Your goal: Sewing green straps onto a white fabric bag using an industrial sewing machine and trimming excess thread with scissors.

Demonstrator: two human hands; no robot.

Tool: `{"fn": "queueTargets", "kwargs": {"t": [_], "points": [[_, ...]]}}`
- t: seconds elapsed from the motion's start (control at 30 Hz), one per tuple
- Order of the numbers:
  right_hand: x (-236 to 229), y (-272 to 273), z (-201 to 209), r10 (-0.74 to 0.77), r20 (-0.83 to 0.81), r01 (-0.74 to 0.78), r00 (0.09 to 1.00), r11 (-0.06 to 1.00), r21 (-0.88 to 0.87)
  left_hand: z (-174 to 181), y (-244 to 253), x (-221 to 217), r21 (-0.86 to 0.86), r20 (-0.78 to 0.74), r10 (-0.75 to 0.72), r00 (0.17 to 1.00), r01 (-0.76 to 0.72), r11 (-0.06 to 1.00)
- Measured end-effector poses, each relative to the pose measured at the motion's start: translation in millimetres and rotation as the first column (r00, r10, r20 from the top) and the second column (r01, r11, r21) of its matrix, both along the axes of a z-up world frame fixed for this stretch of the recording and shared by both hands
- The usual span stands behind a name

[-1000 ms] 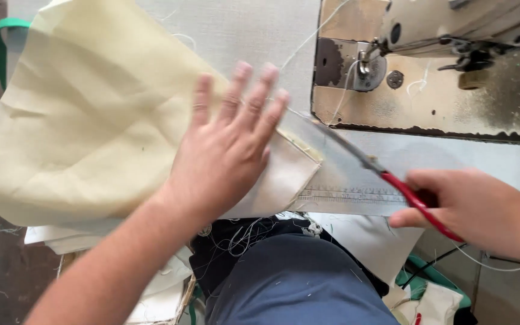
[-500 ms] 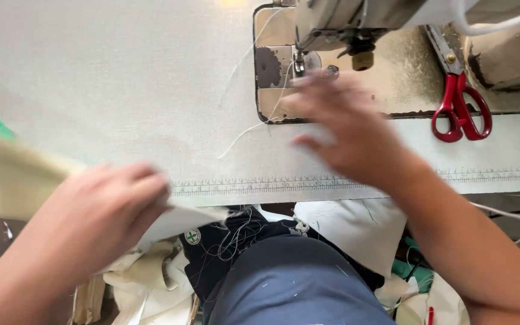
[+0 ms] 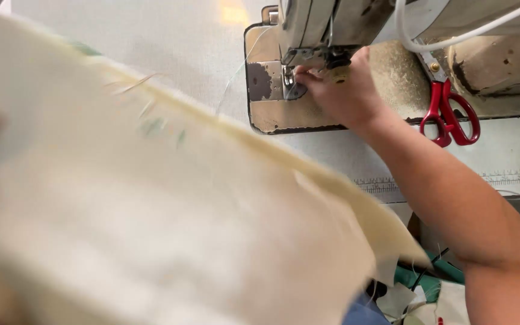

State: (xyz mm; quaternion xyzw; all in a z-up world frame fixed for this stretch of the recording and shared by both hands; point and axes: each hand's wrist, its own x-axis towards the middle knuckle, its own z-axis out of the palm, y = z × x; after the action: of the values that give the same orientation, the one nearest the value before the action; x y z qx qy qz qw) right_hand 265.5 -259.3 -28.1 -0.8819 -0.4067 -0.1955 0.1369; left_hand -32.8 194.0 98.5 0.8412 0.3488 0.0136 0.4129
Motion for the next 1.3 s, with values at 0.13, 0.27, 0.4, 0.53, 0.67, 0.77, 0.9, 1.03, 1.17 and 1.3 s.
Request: {"fn": "queueTargets", "kwargs": {"t": [0.13,0.27,0.4,0.53,0.67,0.77,0.9,1.03,1.17,1.3], "points": [[-9,10,42,0.26,-0.077,-0.242,0.962,0.951,0.195,-27,-49,34,0.552,0.033,-0.257,0.966,0.197,0.81],[70,-50,-9,-0.182,0.118,0.148,0.976,0.159,-0.976,-84,-46,52,0.532,-0.053,-0.222,0.974,0.216,0.818],[-9,-67,48,-0.163,-0.043,0.136,0.986,0.921,-0.364,-81,-57,58,0.538,0.05,-0.183,0.982,0.128,0.833],[-125,-20,76,0.224,-0.346,-0.184,0.911,0.972,0.145,-100,-66,58,0.753,0.142,-0.264,0.954,0.069,0.654],[-184,70,63,0.471,-0.173,-0.438,0.865,0.877,0.196,-99,-70,56,0.897,0.185,-0.525,0.831,0.076,0.436],[-190,110,43,0.478,-0.148,-0.48,0.866,0.877,0.028,-108,-61,54,0.823,0.112,-0.561,0.82,0.24,0.515],[-152,62,15,0.17,-0.382,-0.294,0.908,0.909,-0.295,-97,-63,55,0.693,0.036,-0.535,0.844,0.364,0.622],[-147,-40,44,-0.229,-0.19,0.192,0.955,0.962,-0.195,-82,-69,60,0.629,-0.056,-0.525,0.849,0.438,0.642],[-203,-87,94,-0.333,-0.65,0.351,0.683,0.93,-0.108,-83,-78,66,0.707,0.003,-0.602,0.798,0.424,0.566],[-236,-55,42,-0.269,-0.959,-0.045,-0.093,0.963,-0.266,-74,-93,82,0.505,-0.161,-0.561,0.812,0.556,0.66]]}}
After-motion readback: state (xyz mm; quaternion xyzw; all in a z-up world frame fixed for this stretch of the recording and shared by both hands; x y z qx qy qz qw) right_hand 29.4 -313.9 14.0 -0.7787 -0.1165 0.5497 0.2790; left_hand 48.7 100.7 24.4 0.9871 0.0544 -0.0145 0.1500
